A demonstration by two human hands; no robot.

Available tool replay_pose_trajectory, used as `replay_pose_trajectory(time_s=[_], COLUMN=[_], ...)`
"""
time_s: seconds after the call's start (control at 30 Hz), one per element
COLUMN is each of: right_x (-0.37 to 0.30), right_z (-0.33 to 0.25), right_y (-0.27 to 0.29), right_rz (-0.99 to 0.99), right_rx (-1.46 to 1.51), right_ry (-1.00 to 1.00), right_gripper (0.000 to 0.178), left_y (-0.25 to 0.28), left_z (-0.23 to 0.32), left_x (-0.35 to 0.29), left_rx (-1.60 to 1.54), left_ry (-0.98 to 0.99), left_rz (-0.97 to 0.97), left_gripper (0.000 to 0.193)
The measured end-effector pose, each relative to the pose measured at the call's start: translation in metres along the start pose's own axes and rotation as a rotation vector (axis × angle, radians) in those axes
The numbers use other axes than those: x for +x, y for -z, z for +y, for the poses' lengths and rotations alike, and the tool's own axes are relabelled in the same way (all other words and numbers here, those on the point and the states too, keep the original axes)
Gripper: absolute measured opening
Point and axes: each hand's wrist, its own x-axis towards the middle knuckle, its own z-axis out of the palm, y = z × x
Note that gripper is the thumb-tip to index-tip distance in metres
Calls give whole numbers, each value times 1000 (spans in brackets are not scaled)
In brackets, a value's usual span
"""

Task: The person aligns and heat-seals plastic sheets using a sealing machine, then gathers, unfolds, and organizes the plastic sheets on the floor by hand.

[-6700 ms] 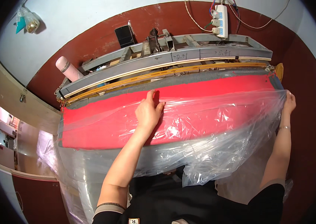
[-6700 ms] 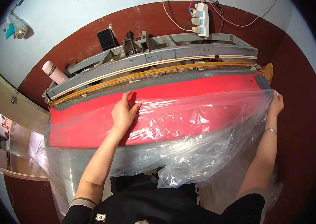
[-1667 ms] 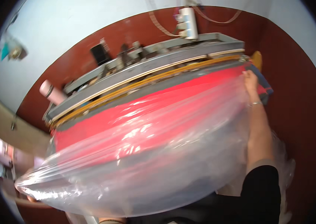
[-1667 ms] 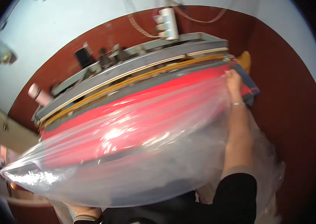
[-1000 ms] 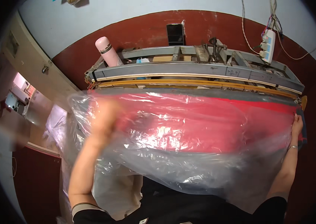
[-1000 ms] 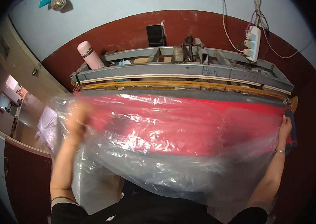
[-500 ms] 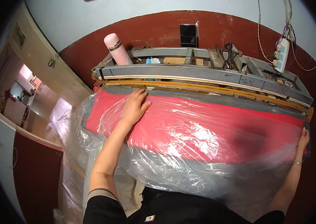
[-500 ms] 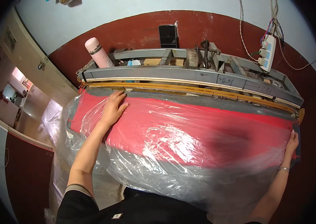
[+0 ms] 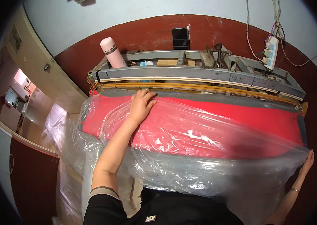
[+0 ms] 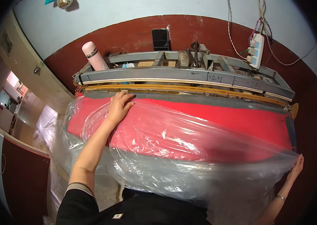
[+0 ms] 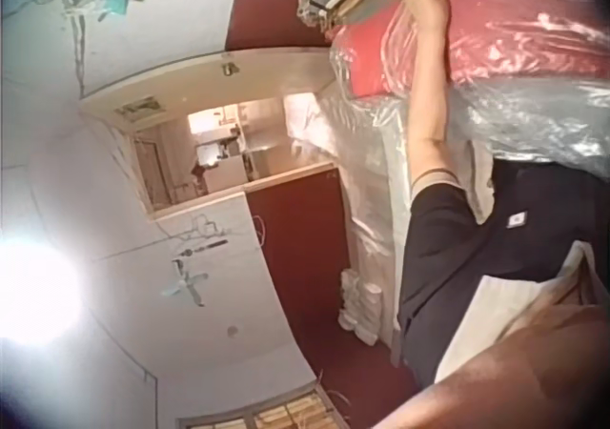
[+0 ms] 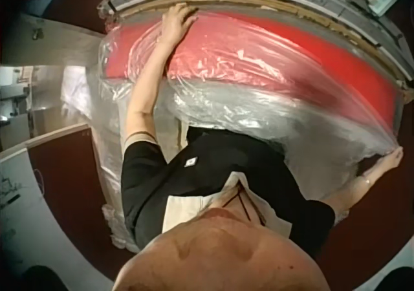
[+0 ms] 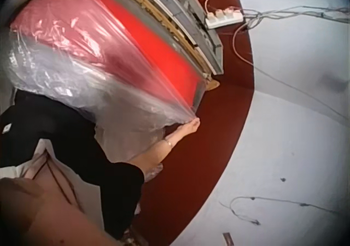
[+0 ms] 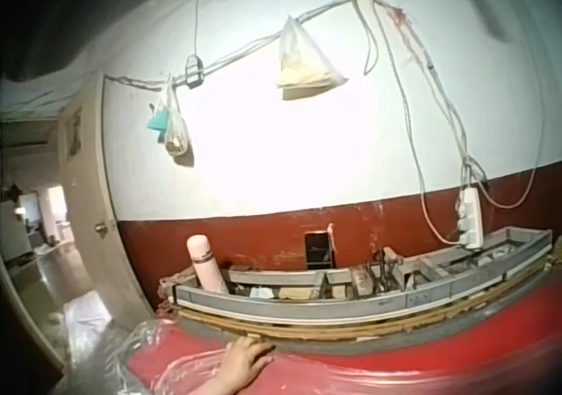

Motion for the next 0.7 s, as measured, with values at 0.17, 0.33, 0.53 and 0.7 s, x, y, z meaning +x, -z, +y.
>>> replay_pose_trajectory(time_s=[0.17,0.33,0.53,0.7], right_x=[22,68,63,80], right_z=[21,-4,29,42], right_y=[1,-98,-259,-300], right_rz=[112,275,23,30], right_rx=[-185,-66,-319,-73], right_ry=[46,48,383,318], right_gripper=[31,32,28,22], left_y=[-2,4,-24,-42], left_z=[0,-14,-115,-135], left_x=[11,19,-4,14], left_rx=[-43,-433,-364,-398], left_ry=[-56,281,607,653], left_rz=[-80,344,490,495], left_gripper=[13,17,19,19])
